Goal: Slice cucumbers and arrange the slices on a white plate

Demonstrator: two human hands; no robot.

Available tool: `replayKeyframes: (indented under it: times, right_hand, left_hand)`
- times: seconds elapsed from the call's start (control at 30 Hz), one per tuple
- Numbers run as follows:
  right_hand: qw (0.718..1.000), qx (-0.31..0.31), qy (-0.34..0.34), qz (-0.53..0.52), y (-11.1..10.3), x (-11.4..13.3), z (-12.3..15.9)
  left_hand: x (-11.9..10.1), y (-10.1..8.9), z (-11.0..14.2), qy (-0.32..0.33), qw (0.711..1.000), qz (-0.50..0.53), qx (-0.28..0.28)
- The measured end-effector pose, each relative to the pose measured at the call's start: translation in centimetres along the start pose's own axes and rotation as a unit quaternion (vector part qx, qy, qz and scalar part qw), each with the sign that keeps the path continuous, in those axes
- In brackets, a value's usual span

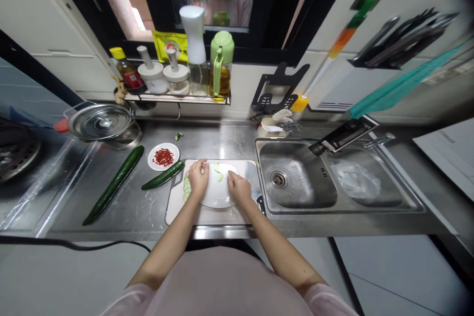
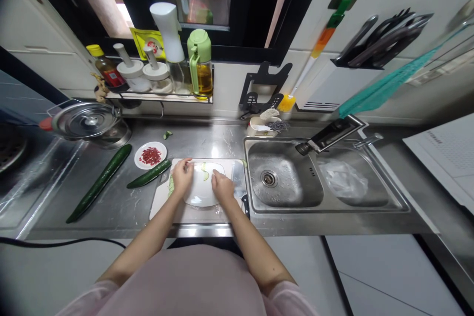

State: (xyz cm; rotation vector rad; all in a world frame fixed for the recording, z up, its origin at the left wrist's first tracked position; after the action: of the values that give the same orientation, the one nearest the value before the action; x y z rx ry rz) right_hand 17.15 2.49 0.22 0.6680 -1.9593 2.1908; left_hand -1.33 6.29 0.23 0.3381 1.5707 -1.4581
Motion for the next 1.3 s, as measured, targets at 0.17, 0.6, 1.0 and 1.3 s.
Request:
replayKeyframes:
  times: [0.17, 0.6, 1.0, 1.3]
  right_hand:
    - [0.984, -0.146, 0.016, -0.097, -2.5, -3.3, 4.1]
    - [0.961, -0.222, -0.001, -0.164, -3.1, -4.1, 8.4]
    - [0.964, -0.196, -0.033, -0.177, -4.1, -1.6, 8.0]
    - [0.975, -0.153, -0.050, -0.154, -3.7, -0.3, 8.3]
  left_hand:
    - [3.7, -4.6, 1.5, -0.085, 0.957, 0.260, -0.097]
    - [12.4, -6.6, 8.7, -0.200, 0.973, 0.099, -0.059]
    - [11.3, -7.6, 8.4, -0.202, 0.960, -0.183, -0.068]
    - [10.8, -7.0, 8.0, -0.198, 0.968, -0.137, -0.066]
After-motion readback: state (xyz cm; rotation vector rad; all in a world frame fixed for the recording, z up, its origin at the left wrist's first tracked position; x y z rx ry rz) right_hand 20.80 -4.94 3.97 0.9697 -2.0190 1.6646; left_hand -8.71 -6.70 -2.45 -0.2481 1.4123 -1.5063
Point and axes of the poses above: each hand's wrist, its own z-axis away from the middle knuckle, its own y-axis out of the palm, x = y × z, the point moved 6 cm from there along -z, towards the middle knuckle, and after that the axes turned 15 degrees about -y, right-handed, at the moved point
